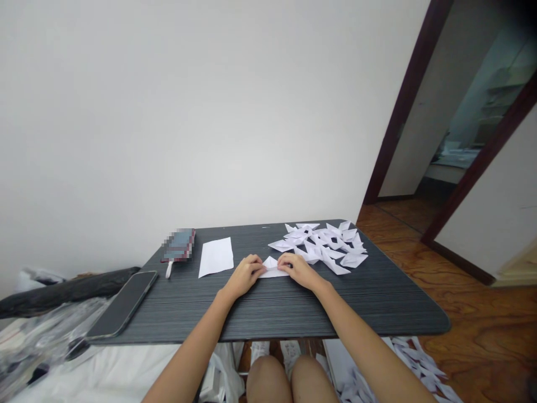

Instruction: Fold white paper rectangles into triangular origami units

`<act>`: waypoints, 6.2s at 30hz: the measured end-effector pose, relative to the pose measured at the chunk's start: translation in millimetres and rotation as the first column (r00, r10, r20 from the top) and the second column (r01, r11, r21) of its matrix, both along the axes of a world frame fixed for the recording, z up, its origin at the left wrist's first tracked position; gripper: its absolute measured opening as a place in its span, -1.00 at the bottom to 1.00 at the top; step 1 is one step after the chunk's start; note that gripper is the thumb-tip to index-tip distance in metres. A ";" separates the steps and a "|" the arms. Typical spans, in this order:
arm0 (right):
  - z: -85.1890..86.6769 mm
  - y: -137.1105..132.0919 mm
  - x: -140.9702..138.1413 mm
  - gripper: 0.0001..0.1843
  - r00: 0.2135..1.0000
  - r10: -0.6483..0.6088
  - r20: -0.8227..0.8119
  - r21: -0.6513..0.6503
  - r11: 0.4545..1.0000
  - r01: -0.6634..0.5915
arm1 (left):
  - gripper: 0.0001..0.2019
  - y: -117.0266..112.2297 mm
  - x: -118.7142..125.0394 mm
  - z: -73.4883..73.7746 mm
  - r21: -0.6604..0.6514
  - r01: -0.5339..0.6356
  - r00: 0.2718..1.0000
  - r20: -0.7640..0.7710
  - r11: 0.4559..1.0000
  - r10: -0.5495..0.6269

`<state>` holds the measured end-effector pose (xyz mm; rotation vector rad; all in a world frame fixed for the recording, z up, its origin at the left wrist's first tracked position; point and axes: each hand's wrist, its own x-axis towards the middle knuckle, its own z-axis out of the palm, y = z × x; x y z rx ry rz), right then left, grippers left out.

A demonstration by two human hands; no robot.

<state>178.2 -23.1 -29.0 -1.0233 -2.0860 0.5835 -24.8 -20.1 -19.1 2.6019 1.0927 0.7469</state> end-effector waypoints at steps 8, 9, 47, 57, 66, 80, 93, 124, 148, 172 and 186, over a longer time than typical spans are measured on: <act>-7.2 11.5 -0.1 -0.88 0.985 -0.155 0.071 -0.021 0.987 0.157 | -0.76 12.4 -3.4 -4.6 -0.128 -0.143 0.985 0.077 0.981 0.153; -7.2 11.8 -1.0 -0.88 0.981 -0.173 0.090 -0.011 0.985 0.174 | -0.77 12.9 -3.7 -5.1 -0.126 -0.157 0.982 0.081 0.980 0.168; 5.4 -35.4 -35.2 -0.61 0.797 -0.288 0.532 0.283 0.947 0.154 | -0.76 -21.7 20.9 -4.0 0.260 -0.119 0.912 -0.354 0.958 0.209; 9.2 -38.7 -25.5 -0.65 0.734 -0.369 0.569 0.254 0.929 0.270 | -0.79 -22.4 16.1 -8.8 0.193 -0.243 0.949 -0.157 0.951 0.274; 5.5 -5.4 -36.8 -0.77 0.771 -0.442 0.459 0.206 0.897 0.391 | -0.80 15.2 8.4 -5.1 -0.210 -0.377 0.923 -0.006 0.902 0.385; 5.1 -4.1 -24.9 -0.90 0.935 -0.334 0.122 0.253 0.921 0.296 | -0.89 -3.7 3.7 11.4 0.055 -0.268 0.963 0.039 0.962 0.267; -5.1 2.2 -15.0 -0.82 0.977 -0.158 0.142 0.096 0.985 0.146 | -0.81 6.7 -4.9 -1.5 -0.099 -0.087 0.992 0.085 0.991 0.095; -4.0 -29.1 -37.7 -0.66 0.829 -0.360 0.428 0.231 0.930 0.284 | -0.69 -10.9 4.6 -9.5 0.077 -0.169 0.981 -0.085 0.983 0.176; -12.0 15.1 -35.5 -0.94 0.911 -0.352 -0.216 -0.059 0.936 0.348 | -0.83 -0.6 -6.2 -17.1 -0.185 -0.400 0.815 0.376 0.898 0.441; -1.0 31.5 -14.7 -0.43 0.732 -0.012 -0.681 -0.129 0.986 -0.104 | -0.86 36.9 7.9 -3.9 -0.645 0.318 0.459 0.746 0.695 0.482; 2.9 32.5 1.6 -0.82 0.723 -0.010 -0.691 -0.289 0.920 -0.264 | -0.83 40.0 5.6 -9.3 -0.648 0.290 0.497 0.731 0.704 0.468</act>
